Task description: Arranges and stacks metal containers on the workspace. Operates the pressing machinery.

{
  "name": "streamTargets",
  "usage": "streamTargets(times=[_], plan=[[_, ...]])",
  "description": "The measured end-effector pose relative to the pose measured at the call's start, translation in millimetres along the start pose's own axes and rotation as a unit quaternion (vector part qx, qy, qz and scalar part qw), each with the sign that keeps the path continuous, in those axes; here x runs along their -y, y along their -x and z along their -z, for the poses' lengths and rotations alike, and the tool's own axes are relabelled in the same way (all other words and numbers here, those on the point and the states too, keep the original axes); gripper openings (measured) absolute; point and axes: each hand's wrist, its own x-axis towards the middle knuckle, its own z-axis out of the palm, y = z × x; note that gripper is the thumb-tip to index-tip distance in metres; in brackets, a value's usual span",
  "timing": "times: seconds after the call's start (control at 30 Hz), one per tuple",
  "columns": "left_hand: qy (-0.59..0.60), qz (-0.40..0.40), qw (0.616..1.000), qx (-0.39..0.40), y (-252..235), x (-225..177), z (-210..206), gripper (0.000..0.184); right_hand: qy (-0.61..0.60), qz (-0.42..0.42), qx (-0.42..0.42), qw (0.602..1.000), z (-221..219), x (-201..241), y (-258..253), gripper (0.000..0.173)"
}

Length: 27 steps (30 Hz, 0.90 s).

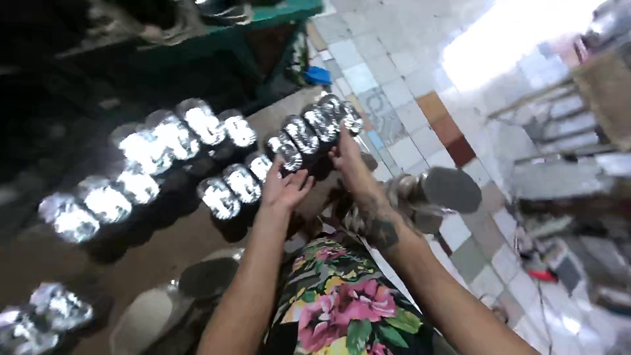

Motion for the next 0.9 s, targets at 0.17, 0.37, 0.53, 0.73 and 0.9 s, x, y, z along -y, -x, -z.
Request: streamTargets(times=[0.17, 0.37, 0.53, 0.73, 0.9], plan=[[-0.342, -0.14, 0.908, 0.196, 50, 5, 29, 0.04, 0.124, 0.077, 0.078, 0.986, 27, 53, 117, 0.035], [-0.56, -0.118, 0.725, 0.383, 72, 62, -43, 0.048, 0.348, 0.102, -0.199, 0.91, 236, 93, 185, 0.059], [-0.604, -0.042, 0.7, 0.379, 69, 134, -99, 0.068, 0.23, -0.046, -0.032, 0.972, 314, 60, 155, 0.081], [-0.635, -0.033, 0.71, 0.303, 76, 170, -100, 0.076, 0.292, -0.11, 0.191, 0.931, 302, 102, 100, 0.065], [-0.583, -0.015, 0.741, 0.334, 75, 168, -90, 0.069, 0.351, -0.229, 0.262, 0.869, 271, 105, 68, 0.066]])
